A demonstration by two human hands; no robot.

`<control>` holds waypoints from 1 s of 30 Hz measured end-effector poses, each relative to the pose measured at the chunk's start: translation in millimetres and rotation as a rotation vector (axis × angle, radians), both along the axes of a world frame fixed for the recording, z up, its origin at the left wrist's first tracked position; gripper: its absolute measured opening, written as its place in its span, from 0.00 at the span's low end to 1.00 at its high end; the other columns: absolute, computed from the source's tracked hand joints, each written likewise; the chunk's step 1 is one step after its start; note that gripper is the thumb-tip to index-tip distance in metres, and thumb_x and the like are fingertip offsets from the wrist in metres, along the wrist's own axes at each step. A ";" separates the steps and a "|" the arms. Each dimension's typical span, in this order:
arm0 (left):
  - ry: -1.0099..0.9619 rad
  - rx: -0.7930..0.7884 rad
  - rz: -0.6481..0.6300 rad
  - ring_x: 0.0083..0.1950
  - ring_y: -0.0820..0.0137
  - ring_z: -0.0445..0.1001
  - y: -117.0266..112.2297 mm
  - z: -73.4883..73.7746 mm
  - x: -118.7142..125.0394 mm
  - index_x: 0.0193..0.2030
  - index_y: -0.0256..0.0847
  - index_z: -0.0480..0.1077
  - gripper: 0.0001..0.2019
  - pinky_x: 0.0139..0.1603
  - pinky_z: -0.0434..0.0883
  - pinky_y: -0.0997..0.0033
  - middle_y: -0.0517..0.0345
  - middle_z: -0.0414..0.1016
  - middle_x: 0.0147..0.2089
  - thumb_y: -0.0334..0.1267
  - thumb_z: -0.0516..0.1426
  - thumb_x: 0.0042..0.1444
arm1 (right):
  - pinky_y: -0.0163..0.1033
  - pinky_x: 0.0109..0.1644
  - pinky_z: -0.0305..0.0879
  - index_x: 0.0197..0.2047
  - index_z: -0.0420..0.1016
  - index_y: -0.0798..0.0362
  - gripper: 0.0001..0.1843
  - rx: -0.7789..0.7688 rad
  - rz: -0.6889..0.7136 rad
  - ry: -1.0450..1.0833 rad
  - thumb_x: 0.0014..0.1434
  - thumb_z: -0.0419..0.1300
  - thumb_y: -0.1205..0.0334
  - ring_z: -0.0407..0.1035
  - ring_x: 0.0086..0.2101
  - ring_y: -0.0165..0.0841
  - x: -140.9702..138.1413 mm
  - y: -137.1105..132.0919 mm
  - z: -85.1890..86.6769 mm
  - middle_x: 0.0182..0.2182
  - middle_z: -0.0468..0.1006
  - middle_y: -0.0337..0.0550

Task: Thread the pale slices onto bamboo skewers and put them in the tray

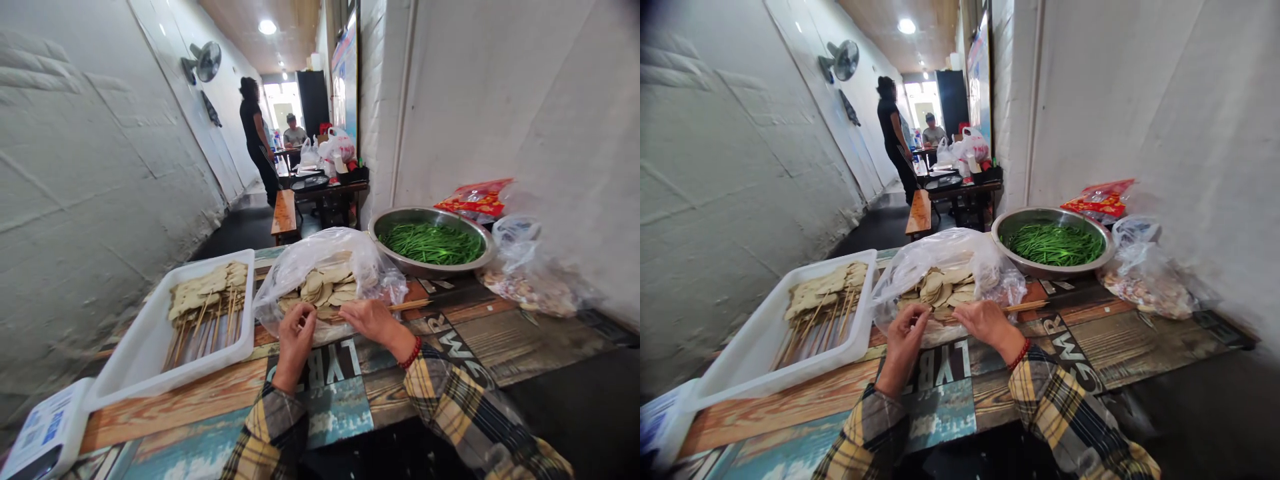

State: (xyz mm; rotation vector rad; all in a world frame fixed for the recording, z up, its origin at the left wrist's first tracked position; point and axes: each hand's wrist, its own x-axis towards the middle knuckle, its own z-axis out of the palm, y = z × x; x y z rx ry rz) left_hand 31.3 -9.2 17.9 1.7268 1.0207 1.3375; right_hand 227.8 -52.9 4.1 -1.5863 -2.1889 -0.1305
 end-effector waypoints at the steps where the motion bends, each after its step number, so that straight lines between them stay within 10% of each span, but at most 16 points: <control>1: -0.037 -0.032 0.034 0.31 0.70 0.64 1.5 -1.4 -2.3 0.27 0.41 0.71 0.06 0.32 0.60 0.73 0.59 0.69 0.28 0.38 0.60 0.51 | 0.34 0.31 0.53 0.35 0.75 0.51 0.18 -0.004 -0.002 0.003 0.70 0.48 0.55 0.71 0.30 0.31 3.6 1.3 -1.0 0.30 0.79 0.41; 8: -0.569 -0.344 0.094 0.28 0.74 0.70 12.9 -9.2 -14.9 0.31 0.41 0.63 0.11 0.28 0.64 0.75 0.63 0.71 0.28 0.44 0.60 0.49 | 0.34 0.31 0.53 0.30 0.76 0.52 0.18 -0.068 -0.058 0.027 0.67 0.52 0.56 0.72 0.31 0.32 34.0 -0.7 7.6 0.29 0.80 0.41; 18: -0.867 -0.400 0.175 0.27 0.71 0.76 26.3 -18.8 -23.0 0.33 0.40 0.62 0.14 0.29 0.69 0.74 0.62 0.75 0.25 0.40 0.62 0.44 | 0.39 0.44 0.62 0.39 0.80 0.52 0.10 0.015 -0.151 0.194 0.61 0.57 0.60 0.73 0.40 0.38 62.2 -2.0 6.5 0.38 0.80 0.46; 30: -0.749 -0.498 -0.051 0.30 0.71 0.77 10.2 -12.3 -9.4 0.32 0.39 0.63 0.15 0.33 0.71 0.72 0.56 0.77 0.31 0.43 0.64 0.47 | 0.34 0.31 0.64 0.45 0.78 0.53 0.18 -0.150 0.100 1.309 0.60 0.58 0.49 0.69 0.30 0.31 10.5 0.3 11.5 0.32 0.77 0.42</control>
